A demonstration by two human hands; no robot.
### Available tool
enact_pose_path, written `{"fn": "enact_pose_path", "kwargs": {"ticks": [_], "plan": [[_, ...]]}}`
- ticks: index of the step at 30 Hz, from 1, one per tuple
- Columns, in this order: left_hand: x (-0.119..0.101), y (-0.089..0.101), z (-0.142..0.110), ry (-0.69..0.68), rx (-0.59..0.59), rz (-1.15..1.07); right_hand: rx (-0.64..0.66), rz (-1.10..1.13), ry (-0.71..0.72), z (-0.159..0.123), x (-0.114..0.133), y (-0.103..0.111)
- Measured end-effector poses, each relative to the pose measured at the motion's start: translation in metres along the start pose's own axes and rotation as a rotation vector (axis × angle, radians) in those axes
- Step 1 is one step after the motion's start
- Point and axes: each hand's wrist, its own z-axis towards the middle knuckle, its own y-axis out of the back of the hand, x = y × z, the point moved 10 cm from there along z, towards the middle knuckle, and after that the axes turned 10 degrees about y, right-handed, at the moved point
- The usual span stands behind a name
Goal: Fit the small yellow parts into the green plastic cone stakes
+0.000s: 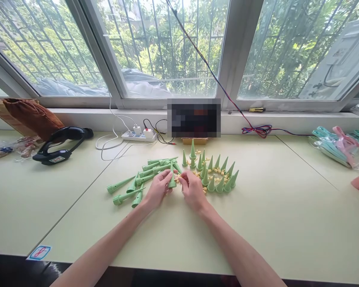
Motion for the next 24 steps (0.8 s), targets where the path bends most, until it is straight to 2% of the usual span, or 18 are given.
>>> {"fn": "enact_pose_path", "kwargs": {"ticks": [12, 19, 24], "plan": [[-0.0047, 0.0008, -0.0057, -0.015, -0.024, 0.135, 0.052, -0.130, 0.008, -0.0007, -0.0049, -0.0031], [-0.0017, -0.0003, -0.0043, 0.006, -0.005, 0.127, 0.052, -0.165, 0.042, 0.0012, -0.0011, -0.0015], [-0.0039, -0.0029, -0.0044, -0.029, 0.020, 0.090, 0.040, -0.180, 0.046, 0.0016, 0.0036, -0.0001]]}}
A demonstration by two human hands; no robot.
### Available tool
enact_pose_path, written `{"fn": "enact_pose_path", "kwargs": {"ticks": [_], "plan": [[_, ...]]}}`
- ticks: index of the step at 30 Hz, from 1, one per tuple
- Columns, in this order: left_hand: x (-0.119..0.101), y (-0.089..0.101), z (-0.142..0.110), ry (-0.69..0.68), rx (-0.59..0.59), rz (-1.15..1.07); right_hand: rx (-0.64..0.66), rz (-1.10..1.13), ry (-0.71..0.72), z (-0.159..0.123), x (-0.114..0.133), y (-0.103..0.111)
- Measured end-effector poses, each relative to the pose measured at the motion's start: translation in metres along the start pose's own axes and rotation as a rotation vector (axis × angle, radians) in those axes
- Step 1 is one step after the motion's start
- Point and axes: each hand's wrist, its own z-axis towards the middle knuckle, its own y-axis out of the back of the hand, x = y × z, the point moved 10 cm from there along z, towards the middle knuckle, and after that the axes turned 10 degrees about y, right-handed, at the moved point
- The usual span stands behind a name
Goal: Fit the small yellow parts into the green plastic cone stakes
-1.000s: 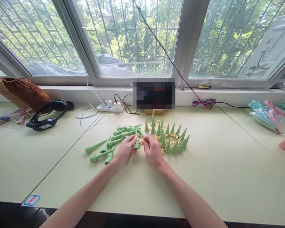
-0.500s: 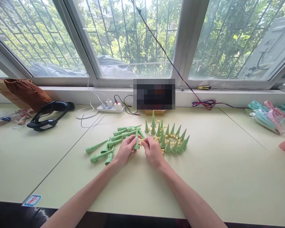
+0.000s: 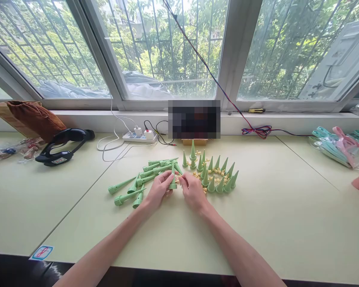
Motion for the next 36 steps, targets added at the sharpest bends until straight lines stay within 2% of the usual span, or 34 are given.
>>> {"fn": "enact_pose_path", "kwargs": {"ticks": [7, 25, 29, 36], "plan": [[-0.001, 0.002, -0.001, -0.014, -0.038, -0.002, 0.000, 0.065, 0.017, 0.001, 0.006, -0.001], [-0.010, -0.006, -0.005, -0.108, -0.006, 0.161, -0.049, 0.106, -0.083, -0.002, -0.003, 0.005], [-0.012, -0.002, -0.005, -0.102, -0.047, 0.141, -0.023, 0.083, -0.052, -0.001, 0.001, 0.003], [-0.001, 0.016, 0.001, -0.007, -0.167, 0.052, 0.015, 0.120, 0.017, 0.000, 0.007, -0.004]]}}
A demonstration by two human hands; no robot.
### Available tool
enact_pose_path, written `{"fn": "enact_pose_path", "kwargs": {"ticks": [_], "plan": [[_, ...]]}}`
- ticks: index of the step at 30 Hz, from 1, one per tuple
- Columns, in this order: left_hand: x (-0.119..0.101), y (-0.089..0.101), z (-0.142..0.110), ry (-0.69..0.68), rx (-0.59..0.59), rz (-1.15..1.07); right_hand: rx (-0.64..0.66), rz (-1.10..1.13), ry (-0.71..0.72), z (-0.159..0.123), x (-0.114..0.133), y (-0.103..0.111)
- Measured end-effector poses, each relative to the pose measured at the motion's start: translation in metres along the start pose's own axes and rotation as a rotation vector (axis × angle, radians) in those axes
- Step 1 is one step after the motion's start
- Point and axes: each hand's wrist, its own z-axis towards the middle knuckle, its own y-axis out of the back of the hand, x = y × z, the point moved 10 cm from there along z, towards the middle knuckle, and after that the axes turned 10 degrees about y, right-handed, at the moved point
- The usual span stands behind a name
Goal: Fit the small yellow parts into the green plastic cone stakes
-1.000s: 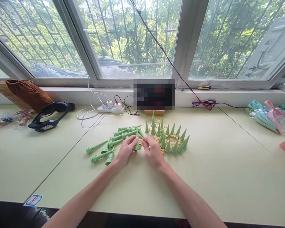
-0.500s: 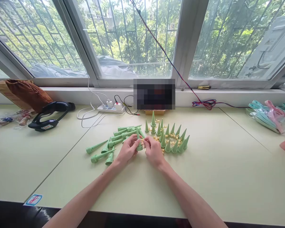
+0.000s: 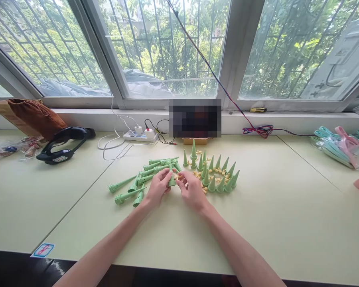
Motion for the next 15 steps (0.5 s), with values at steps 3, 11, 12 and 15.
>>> {"fn": "enact_pose_path", "kwargs": {"ticks": [3, 11, 12, 15], "plan": [[0.001, 0.000, 0.001, 0.009, 0.011, -0.002, 0.014, 0.003, 0.011, -0.001, -0.002, -0.002], [-0.011, -0.008, -0.008, -0.049, 0.051, 0.075, 0.015, -0.054, -0.018, -0.002, -0.007, 0.001], [-0.012, -0.010, -0.009, -0.068, 0.057, 0.088, 0.009, -0.064, -0.019, -0.002, -0.007, 0.002], [-0.015, -0.013, -0.010, -0.128, 0.069, 0.125, -0.009, -0.090, -0.016, -0.001, -0.006, 0.005]]}}
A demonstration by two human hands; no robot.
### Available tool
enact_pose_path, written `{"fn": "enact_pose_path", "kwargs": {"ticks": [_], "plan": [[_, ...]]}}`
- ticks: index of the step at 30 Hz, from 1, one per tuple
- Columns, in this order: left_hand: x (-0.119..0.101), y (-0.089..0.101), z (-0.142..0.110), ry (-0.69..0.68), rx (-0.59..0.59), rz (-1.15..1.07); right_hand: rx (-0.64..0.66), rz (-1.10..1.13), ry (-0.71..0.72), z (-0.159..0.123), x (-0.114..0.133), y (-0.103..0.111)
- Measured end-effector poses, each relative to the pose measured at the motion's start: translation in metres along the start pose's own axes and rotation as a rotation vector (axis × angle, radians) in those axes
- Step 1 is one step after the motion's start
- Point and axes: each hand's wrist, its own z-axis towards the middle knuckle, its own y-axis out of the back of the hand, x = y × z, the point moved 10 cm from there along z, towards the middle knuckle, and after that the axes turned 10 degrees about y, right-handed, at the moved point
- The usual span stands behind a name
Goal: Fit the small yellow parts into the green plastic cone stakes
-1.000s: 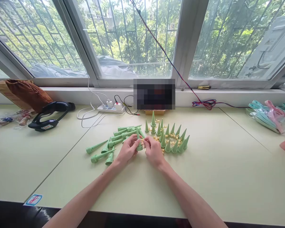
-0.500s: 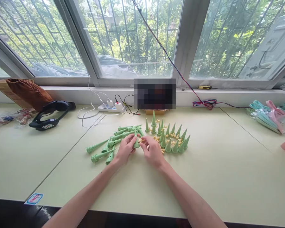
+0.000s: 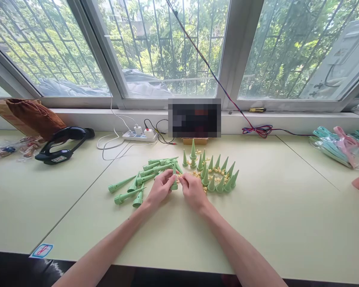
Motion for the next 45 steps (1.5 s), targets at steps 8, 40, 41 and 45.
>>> {"fn": "enact_pose_path", "kwargs": {"ticks": [8, 40, 41, 45], "plan": [[-0.001, -0.001, 0.001, -0.025, 0.003, 0.025, -0.002, -0.007, -0.028, -0.001, -0.001, 0.000], [0.007, 0.004, -0.002, 0.129, -0.040, 0.019, 0.044, -0.026, 0.077, 0.002, 0.005, -0.006], [0.007, 0.003, -0.002, 0.122, -0.037, 0.021, 0.045, -0.036, 0.084, 0.002, 0.005, -0.006], [0.004, 0.002, -0.002, 0.104, -0.022, 0.019, 0.051, -0.061, 0.095, 0.002, 0.002, -0.007]]}}
